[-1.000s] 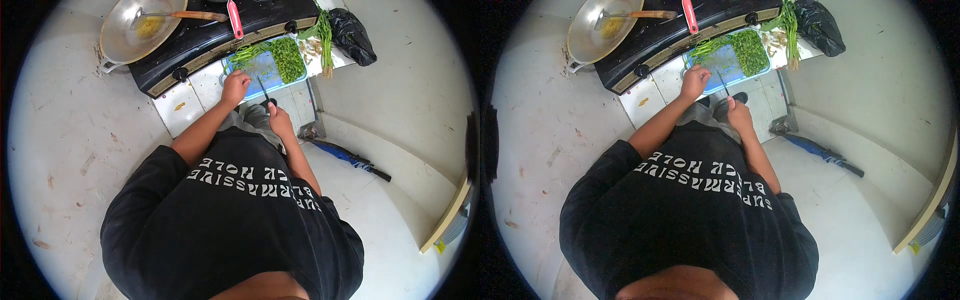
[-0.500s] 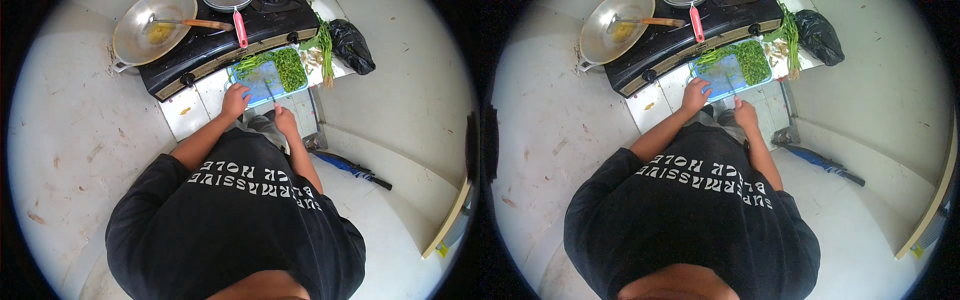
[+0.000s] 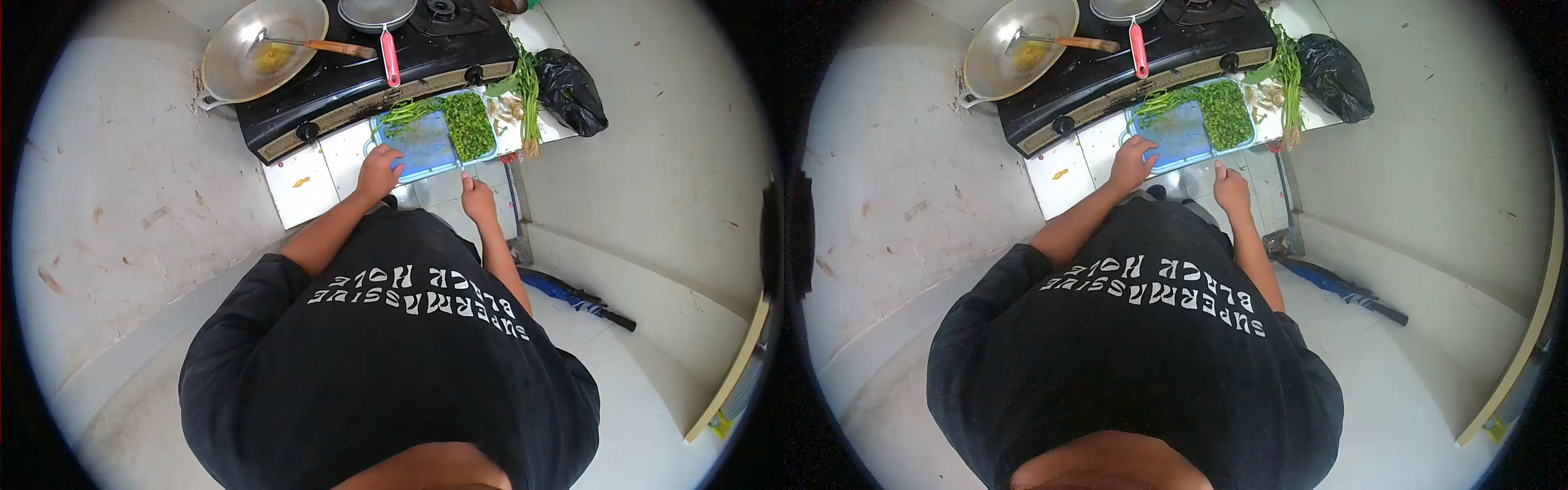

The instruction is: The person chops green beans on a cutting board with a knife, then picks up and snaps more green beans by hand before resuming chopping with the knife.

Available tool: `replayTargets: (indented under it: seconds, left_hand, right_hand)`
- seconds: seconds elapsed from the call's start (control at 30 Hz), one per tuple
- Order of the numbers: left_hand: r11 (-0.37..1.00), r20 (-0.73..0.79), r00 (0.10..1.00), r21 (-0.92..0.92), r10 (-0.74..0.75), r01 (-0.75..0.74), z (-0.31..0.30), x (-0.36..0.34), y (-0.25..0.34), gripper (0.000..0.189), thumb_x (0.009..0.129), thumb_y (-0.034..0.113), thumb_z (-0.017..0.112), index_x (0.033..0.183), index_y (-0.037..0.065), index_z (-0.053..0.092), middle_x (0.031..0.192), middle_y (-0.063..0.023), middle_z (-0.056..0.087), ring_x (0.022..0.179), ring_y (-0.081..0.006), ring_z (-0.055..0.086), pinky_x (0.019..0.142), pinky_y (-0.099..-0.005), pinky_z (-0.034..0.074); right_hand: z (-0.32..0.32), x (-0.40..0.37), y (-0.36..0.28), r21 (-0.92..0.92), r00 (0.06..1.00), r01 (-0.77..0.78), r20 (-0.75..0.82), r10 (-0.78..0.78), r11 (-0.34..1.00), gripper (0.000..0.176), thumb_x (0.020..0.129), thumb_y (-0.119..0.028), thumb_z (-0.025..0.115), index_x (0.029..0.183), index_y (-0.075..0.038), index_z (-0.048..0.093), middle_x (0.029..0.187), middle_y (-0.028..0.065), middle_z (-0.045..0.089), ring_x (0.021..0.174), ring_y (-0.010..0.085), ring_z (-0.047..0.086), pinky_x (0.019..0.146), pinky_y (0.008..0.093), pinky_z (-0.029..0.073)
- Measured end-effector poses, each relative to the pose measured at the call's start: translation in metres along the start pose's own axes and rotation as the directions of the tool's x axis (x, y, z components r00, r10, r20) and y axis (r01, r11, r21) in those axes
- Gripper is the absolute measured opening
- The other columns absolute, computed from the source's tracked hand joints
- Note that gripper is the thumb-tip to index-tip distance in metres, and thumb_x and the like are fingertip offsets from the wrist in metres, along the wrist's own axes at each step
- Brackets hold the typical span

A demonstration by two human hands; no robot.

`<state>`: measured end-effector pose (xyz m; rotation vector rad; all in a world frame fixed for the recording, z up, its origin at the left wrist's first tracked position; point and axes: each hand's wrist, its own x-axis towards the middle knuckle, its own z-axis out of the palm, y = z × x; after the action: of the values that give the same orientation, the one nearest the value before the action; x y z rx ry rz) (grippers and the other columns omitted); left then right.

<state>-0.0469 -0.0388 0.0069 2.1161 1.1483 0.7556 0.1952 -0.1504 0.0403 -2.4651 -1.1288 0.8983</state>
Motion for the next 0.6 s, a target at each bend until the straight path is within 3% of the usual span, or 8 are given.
replayTargets:
  seconds: [0.07, 0.13, 0.17, 0.23, 0.33, 0.47, 0.6]
  left_hand:
    - [0.999, -0.012, 1.000, 0.037, -0.019, 0.020, 0.002, -0.001, 0.005, 0.025, 0.080, 0.010, 0.079, 0.103, 0.006, 0.073, 0.098, -0.0132, 0.065, 0.094, -0.0338, 0.064, 0.084, -0.0418, 0.053]
    - [0.996, -0.024, 0.999, 0.076, -0.042, 0.044, 0.003, -0.004, 0.011, 0.025, 0.080, 0.010, 0.079, 0.104, 0.006, 0.073, 0.099, -0.0128, 0.065, 0.096, -0.0333, 0.064, 0.085, -0.0417, 0.053]
    - [0.993, -0.044, 0.997, 0.099, -0.061, 0.065, 0.005, -0.006, 0.014, 0.025, 0.079, 0.010, 0.078, 0.103, 0.007, 0.074, 0.099, -0.0119, 0.065, 0.097, -0.0329, 0.063, 0.086, -0.0421, 0.052]
    - [0.989, -0.066, 0.994, 0.120, -0.083, 0.091, 0.010, -0.009, 0.021, 0.025, 0.078, 0.010, 0.078, 0.103, 0.007, 0.075, 0.100, -0.0110, 0.064, 0.098, -0.0324, 0.061, 0.087, -0.0425, 0.052]
    - [0.979, -0.094, 0.990, 0.167, -0.102, 0.116, 0.014, -0.014, 0.027, 0.028, 0.077, 0.010, 0.078, 0.105, 0.008, 0.075, 0.103, -0.0108, 0.064, 0.100, -0.0322, 0.060, 0.088, -0.0429, 0.051]
    - [0.963, -0.174, 0.980, 0.232, -0.099, 0.138, 0.021, -0.023, 0.033, 0.032, 0.077, 0.011, 0.078, 0.109, 0.009, 0.075, 0.106, -0.0110, 0.063, 0.102, -0.0323, 0.059, 0.087, -0.0434, 0.050]
    - [0.952, -0.253, 0.963, 0.257, -0.098, 0.165, 0.032, -0.028, 0.036, 0.032, 0.078, 0.012, 0.077, 0.110, 0.009, 0.075, 0.110, -0.0109, 0.063, 0.103, -0.0320, 0.059, 0.088, -0.0431, 0.049]
  right_hand:
    - [-0.016, 0.002, 0.010, -0.012, 0.999, 0.039, -0.011, -0.039, 0.999, 0.062, 0.103, -0.053, 0.045, 0.094, 0.003, 0.071, 0.098, 0.0324, 0.068, 0.097, 0.0512, 0.065, 0.087, 0.0543, 0.050]
    - [-0.042, -0.008, 0.006, -0.130, 0.979, 0.168, 0.141, -0.149, 0.977, 0.061, 0.102, -0.052, 0.046, 0.097, 0.003, 0.072, 0.100, 0.0313, 0.069, 0.101, 0.0491, 0.066, 0.089, 0.0563, 0.050]
    - [-0.054, -0.013, 0.000, -0.130, 0.977, 0.173, 0.147, -0.153, 0.976, 0.061, 0.102, -0.052, 0.046, 0.097, 0.003, 0.072, 0.100, 0.0313, 0.069, 0.101, 0.0491, 0.066, 0.089, 0.0563, 0.050]
    - [-0.082, -0.030, -0.027, -0.268, 0.941, 0.216, 0.314, -0.127, 0.939, 0.057, 0.100, -0.052, 0.053, 0.099, 0.001, 0.073, 0.100, 0.0284, 0.071, 0.100, 0.0447, 0.068, 0.087, 0.0534, 0.053]
    - [-0.087, -0.028, -0.042, -0.399, 0.922, 0.283, 0.364, -0.133, 0.872, 0.053, 0.097, -0.052, 0.059, 0.102, -0.001, 0.074, 0.104, 0.0243, 0.073, 0.101, 0.0407, 0.070, 0.085, 0.0510, 0.055]
    - [-0.092, -0.020, -0.050, -0.505, 0.917, 0.312, 0.381, -0.116, 0.805, 0.051, 0.095, -0.051, 0.063, 0.104, -0.002, 0.075, 0.108, 0.0221, 0.073, 0.102, 0.0401, 0.071, 0.085, 0.0507, 0.057]
    - [-0.123, -0.017, -0.046, -0.546, 0.969, 0.166, 0.244, -0.034, 0.821, 0.051, 0.096, -0.050, 0.062, 0.107, -0.002, 0.074, 0.110, 0.0231, 0.073, 0.102, 0.0407, 0.071, 0.085, 0.0501, 0.057]
